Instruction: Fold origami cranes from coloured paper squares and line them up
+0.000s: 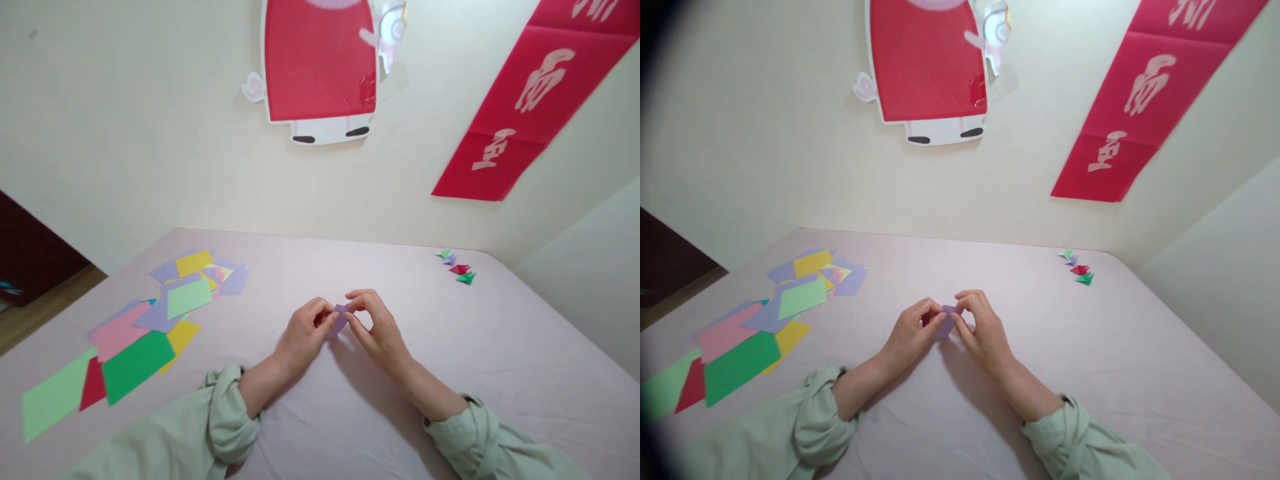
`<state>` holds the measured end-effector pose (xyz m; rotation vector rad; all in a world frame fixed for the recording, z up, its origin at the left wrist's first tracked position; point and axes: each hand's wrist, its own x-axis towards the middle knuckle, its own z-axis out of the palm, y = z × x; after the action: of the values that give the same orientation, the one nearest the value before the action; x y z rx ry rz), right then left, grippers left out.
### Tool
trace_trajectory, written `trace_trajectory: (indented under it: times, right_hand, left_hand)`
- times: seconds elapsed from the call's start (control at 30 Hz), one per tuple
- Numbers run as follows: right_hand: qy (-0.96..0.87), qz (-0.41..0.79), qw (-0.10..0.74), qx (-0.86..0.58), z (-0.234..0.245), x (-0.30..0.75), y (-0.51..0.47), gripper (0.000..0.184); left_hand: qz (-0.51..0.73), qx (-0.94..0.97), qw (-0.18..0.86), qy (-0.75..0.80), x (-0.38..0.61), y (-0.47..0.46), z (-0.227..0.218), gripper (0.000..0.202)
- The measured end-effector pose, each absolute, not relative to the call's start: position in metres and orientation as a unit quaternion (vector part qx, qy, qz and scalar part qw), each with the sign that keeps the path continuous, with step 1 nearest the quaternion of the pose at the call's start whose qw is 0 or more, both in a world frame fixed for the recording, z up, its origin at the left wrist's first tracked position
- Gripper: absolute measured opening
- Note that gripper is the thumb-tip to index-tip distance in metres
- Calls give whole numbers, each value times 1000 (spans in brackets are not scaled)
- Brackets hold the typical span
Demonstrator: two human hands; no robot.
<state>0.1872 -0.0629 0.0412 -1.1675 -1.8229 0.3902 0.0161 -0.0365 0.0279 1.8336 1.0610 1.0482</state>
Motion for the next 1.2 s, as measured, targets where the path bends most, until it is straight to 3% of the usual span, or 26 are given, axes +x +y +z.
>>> trace_trajectory:
  times: [0.3, 0.47, 0.6, 0.8, 1.2]
  right_hand:
    - [-740, 167, 393, -519, 47, 191, -64, 17]
    - [-730, 195, 413, -508, 52, 189, -63, 28]
    - [-718, 215, 427, -506, 51, 189, -62, 27]
    - [-701, 230, 434, -516, 48, 192, -60, 25]
    - [-711, 237, 421, -512, 49, 192, -60, 18]
  left_hand:
    - [399, 743, 346, 410, 17, -38, 26, 25]
    - [402, 717, 394, 412, 17, -37, 28, 27]
    - [399, 703, 426, 407, 16, -36, 29, 27]
    - [416, 735, 364, 393, 15, -36, 34, 21]
    - [416, 706, 422, 386, 18, -38, 31, 20]
